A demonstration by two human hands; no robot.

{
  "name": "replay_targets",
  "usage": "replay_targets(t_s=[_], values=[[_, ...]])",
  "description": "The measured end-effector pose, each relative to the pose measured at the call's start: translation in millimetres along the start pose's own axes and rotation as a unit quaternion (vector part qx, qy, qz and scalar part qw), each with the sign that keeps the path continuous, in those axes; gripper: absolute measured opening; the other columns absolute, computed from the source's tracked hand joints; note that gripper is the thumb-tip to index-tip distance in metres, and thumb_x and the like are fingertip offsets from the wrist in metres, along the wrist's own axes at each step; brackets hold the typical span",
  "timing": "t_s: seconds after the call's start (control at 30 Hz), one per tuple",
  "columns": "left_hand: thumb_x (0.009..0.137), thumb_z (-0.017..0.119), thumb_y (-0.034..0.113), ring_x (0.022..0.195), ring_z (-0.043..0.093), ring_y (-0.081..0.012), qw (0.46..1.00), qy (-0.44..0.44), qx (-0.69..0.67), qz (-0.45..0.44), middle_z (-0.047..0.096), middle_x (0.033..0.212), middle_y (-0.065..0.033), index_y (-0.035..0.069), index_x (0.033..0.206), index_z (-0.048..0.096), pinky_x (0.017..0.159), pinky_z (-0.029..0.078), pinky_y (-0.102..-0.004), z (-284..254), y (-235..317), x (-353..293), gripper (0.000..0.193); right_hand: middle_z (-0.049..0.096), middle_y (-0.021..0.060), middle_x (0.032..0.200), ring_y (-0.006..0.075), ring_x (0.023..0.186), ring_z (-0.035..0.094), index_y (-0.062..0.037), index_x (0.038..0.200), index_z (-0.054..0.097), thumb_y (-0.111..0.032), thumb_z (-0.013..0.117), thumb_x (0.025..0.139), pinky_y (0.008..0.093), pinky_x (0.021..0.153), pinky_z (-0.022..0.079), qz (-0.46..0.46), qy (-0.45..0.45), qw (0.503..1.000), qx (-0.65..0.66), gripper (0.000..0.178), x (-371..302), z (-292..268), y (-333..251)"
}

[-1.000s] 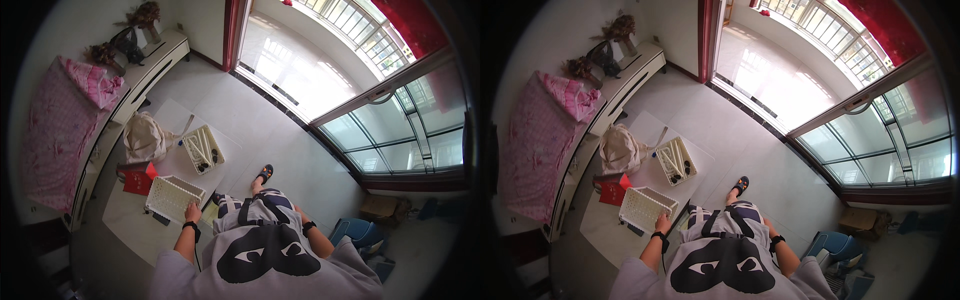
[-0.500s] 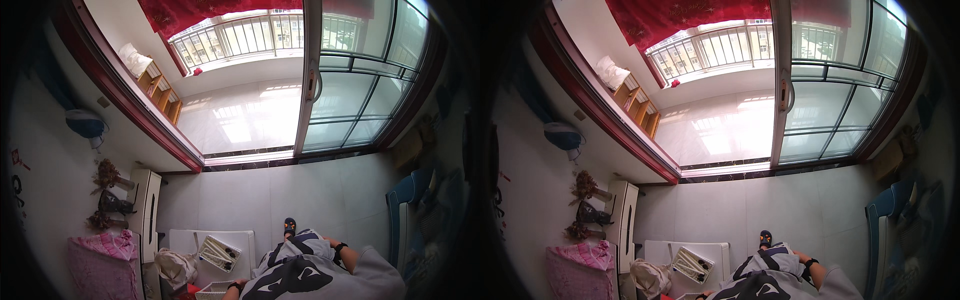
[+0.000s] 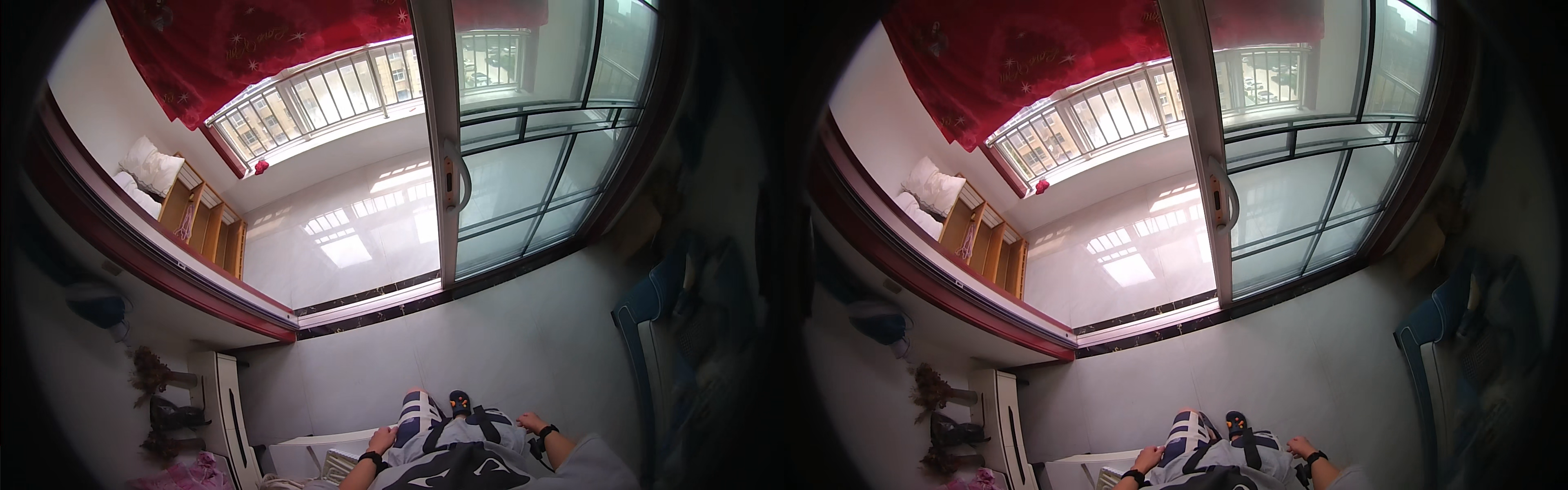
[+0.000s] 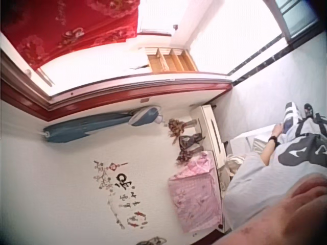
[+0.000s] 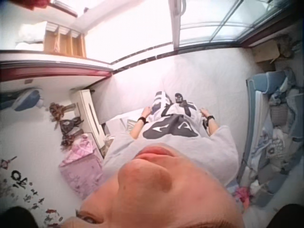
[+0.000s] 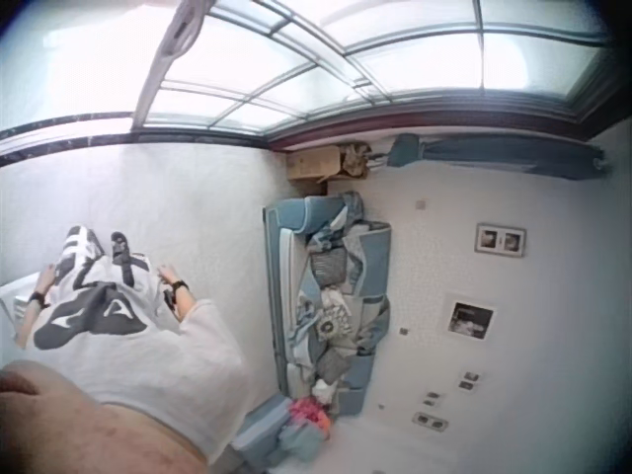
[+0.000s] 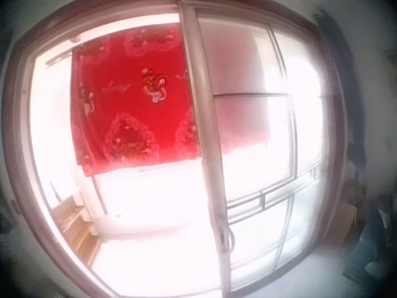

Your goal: Assemble a white plastic tiered storage shelf unit by inserting supports into trays.

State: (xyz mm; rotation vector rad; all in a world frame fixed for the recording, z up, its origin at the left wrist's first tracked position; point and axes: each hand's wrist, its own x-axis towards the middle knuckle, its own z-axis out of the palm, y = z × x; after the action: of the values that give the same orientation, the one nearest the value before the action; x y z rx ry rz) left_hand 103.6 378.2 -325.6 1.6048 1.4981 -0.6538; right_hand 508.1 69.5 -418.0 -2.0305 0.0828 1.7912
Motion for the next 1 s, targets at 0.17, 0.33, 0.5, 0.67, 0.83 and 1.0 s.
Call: replay_targets(t_s=[0.17, 0.33, 0.5, 0.67, 0.83, 1.0], values=[[0.088, 0.047, 0.048, 0.105, 0.059, -0.0419, 0.993, 0.01, -0.107, 0.051, 0.065, 0.105, -0.0233, 0.002, 0.101, 0.068, 0.09, 0.046, -0.0472, -46.2, -41.0, 50.9, 0.052, 0.062, 0.0081, 0.084, 0.0215, 0.071, 0.061, -0.0048, 0.097, 0.063, -0.03, 0.058, 0.085, 0.039, 0.06, 0.053, -0.032, -0.033, 0.998, 0.039, 0.028, 5.2, 42.7, -57.2], [0.087, 0.048, 0.045, 0.109, 0.057, -0.0422, 0.997, -0.035, -0.07, 0.005, 0.063, 0.112, -0.0244, 0.003, 0.105, 0.067, 0.092, 0.045, -0.0457, -95.4, -71.9, 130.5, 0.049, 0.067, 0.0094, 0.107, 0.0206, 0.09, 0.062, -0.0045, 0.116, 0.064, -0.029, 0.061, 0.086, 0.0383, 0.075, 0.051, -0.032, -0.019, 0.999, 0.006, 0.039, 100.3, 69.5, -11.5], [0.085, 0.046, 0.033, 0.083, 0.067, -0.0298, 0.985, 0.004, -0.169, 0.024, 0.069, 0.081, -0.0173, 0.002, 0.084, 0.069, 0.08, 0.051, -0.0393, -256.5, -84.5, 173.8, 0.039, 0.067, 0.0128, 0.107, 0.0209, 0.094, 0.062, -0.0003, 0.115, 0.063, -0.032, 0.062, 0.084, 0.0377, 0.08, 0.05, -0.1, -0.069, 0.991, -0.061, 0.045, 72.6, 144.7, -248.2], [0.088, 0.046, 0.031, 0.068, 0.065, -0.0247, 0.932, 0.176, -0.317, -0.003, 0.066, 0.069, -0.014, -0.001, 0.076, 0.065, 0.07, 0.051, -0.0367, -339.8, -92.9, 183.4, 0.039, 0.068, 0.0136, 0.108, 0.0232, 0.094, 0.062, 0.0027, 0.116, 0.062, -0.032, 0.061, 0.085, 0.039, 0.084, 0.049, -0.23, -0.103, 0.95, -0.182, 0.046, 49.4, 158.6, -426.6], [0.091, 0.047, 0.031, 0.069, 0.064, -0.0252, 0.84, 0.25, -0.475, -0.072, 0.065, 0.07, -0.0124, -0.002, 0.085, 0.063, 0.07, 0.05, -0.0378, -287.0, -90.5, 150.0, 0.037, 0.068, 0.0101, 0.093, 0.0194, 0.078, 0.064, -0.0016, 0.115, 0.061, -0.027, 0.058, 0.088, 0.0332, 0.066, 0.051, -0.237, -0.185, 0.921, -0.248, 0.037, 120.3, 123.8, -471.2], [0.091, 0.044, 0.03, 0.098, 0.061, -0.0397, 0.779, 0.253, -0.53, -0.22, 0.064, 0.105, -0.021, 0.002, 0.109, 0.057, 0.084, 0.047, -0.0472, -95.3, -38.6, 127.6, 0.035, 0.067, 0.0097, 0.096, 0.0197, 0.079, 0.063, -0.0016, 0.113, 0.061, -0.025, 0.059, 0.087, 0.0323, 0.068, 0.051, -0.115, -0.177, 0.845, -0.491, 0.035, 95.4, 108.1, -606.7]])
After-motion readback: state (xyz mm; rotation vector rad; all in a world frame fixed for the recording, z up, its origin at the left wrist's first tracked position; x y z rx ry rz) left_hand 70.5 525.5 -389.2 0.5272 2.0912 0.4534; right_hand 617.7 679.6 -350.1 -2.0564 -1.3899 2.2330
